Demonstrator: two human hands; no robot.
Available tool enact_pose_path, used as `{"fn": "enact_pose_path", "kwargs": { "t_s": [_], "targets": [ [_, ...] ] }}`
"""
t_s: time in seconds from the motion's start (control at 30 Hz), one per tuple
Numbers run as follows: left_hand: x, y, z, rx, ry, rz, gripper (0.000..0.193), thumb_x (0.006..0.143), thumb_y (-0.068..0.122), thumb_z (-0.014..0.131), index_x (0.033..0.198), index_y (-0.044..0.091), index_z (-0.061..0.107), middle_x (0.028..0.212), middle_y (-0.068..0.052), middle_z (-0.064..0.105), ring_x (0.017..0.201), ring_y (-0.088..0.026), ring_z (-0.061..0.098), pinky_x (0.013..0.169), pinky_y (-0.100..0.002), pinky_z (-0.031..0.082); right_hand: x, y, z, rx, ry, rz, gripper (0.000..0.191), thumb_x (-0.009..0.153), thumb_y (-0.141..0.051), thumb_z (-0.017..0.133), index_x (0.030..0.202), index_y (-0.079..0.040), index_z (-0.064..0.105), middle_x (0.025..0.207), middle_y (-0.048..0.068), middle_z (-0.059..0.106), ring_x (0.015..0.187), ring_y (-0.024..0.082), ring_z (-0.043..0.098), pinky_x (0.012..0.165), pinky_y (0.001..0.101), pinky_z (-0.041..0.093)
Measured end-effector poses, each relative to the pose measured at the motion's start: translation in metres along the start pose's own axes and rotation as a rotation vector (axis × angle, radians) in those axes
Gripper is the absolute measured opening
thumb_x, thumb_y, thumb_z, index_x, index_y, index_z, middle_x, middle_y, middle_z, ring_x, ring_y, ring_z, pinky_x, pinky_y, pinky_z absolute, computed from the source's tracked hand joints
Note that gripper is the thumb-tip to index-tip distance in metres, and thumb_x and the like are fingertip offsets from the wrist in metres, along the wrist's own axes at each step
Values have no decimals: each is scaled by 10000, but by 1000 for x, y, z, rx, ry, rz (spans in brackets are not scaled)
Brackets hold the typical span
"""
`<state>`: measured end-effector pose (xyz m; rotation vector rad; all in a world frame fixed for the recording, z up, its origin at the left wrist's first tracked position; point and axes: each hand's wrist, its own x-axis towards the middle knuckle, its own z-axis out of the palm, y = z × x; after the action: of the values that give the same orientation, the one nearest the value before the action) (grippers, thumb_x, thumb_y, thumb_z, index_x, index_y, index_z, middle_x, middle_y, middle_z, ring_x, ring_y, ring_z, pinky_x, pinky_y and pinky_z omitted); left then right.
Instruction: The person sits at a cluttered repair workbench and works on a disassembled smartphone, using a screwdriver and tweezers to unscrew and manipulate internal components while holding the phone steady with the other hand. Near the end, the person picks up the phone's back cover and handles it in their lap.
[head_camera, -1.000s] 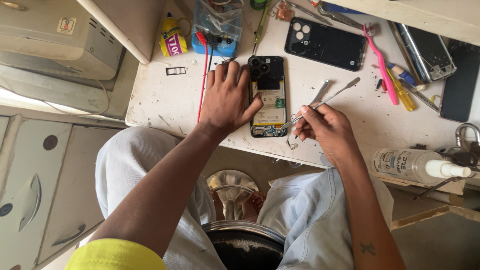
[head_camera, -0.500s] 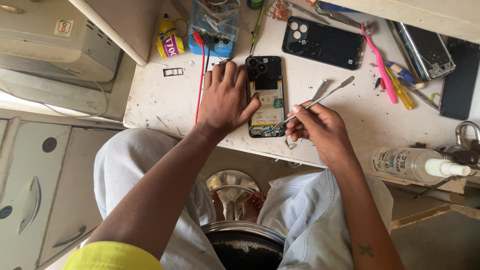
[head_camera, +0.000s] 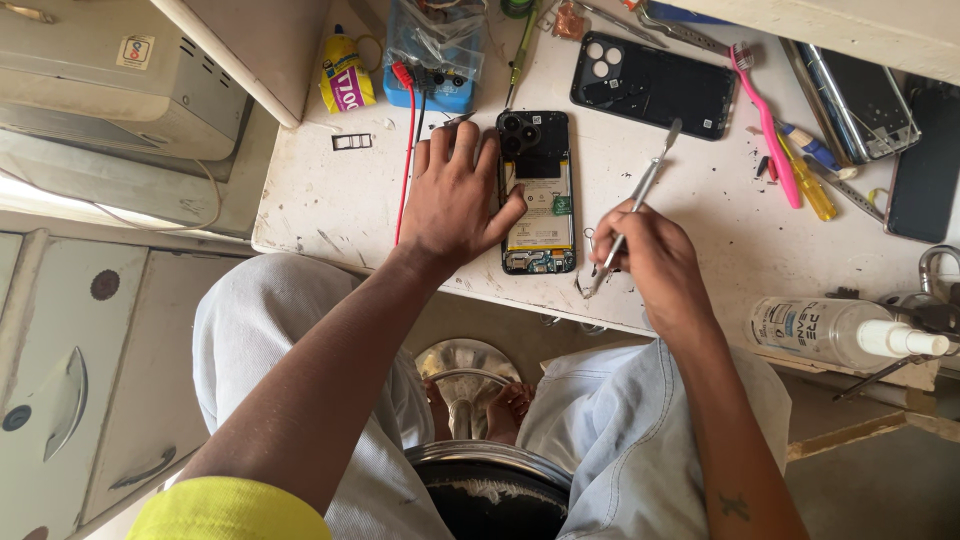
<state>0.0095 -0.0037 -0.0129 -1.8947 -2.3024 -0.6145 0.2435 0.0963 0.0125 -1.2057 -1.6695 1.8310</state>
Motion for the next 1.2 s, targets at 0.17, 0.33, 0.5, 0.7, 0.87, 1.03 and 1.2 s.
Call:
{"fn": "enact_pose_path", "kwargs": {
  "t_s": [0.17, 0.33, 0.5, 0.7, 0.87, 1.03, 1.2],
  "targets": [
    [-1, 0, -1, -14, 15, 8, 665, 956, 512, 538, 1312, -50, 551, 1224, -205, 489, 1139, -356, 469, 995, -493, 399, -4, 3, -8, 42, 5, 5, 195, 1063, -144, 472, 1040, -26, 626, 817, 65, 540, 599, 112, 496, 516, 277, 400],
    [-1, 0, -2, -20, 36, 10, 656, 956, 510, 547, 1302, -47, 554, 1221, -204, 489, 1133, -358, 473, 990, -497, 401, 6, 12, -32, -449, 376, -204, 73, 1059, -67, 547, 1108, -41, 593, 814, 94, 616, 680, 170, 601, 601, 330, 467],
    [-1, 1, -1, -13, 30, 9, 646, 962, 509, 549, 1291, -47, 554, 1224, -204, 486, 1138, -361, 473, 989, -495, 402, 9, 18, -47, -843, 580, -260, 323, 958, 9, 597, 1259, -32, 487, 764, 188, 674, 688, 340, 694, 678, 463, 534],
    [-1, 1, -1, -13, 29, 9, 654, 963, 507, 543, 1308, -48, 550, 1225, -207, 483, 1134, -362, 471, 986, -497, 399, 5, 14, -37, -964, 557, -279, 394, 915, 17, 637, 1273, -3, 473, 954, 271, 666, 833, 442, 669, 757, 544, 516],
    [-1, 0, 0, -1, 19, 9, 657, 967, 514, 532, 1310, -46, 548, 1227, -206, 481, 1140, -361, 472, 991, -498, 400, 1, 8, -31, -1069, 584, -327, 420, 881, 6, 697, 1261, -2, 518, 1119, 265, 587, 1027, 453, 591, 892, 552, 469],
    [-1, 1, 0, 9, 7, 6, 662, 972, 522, 524, 1314, -44, 542, 1221, -203, 482, 1142, -357, 472, 998, -496, 401, -5, 3, -24, -1252, 662, -450, 356, 832, -42, 761, 1146, -15, 594, 1094, 254, 593, 1013, 425, 591, 826, 520, 472],
    [0, 1, -2, 5, -4, -2, 661, 971, 525, 533, 1305, -45, 544, 1206, -199, 485, 1120, -360, 472, 992, -495, 399, 4, 1, -12, -903, 477, -433, 190, 1071, -157, 725, 1061, -38, 577, 829, 134, 692, 744, 287, 707, 728, 454, 549]
  ]
}}
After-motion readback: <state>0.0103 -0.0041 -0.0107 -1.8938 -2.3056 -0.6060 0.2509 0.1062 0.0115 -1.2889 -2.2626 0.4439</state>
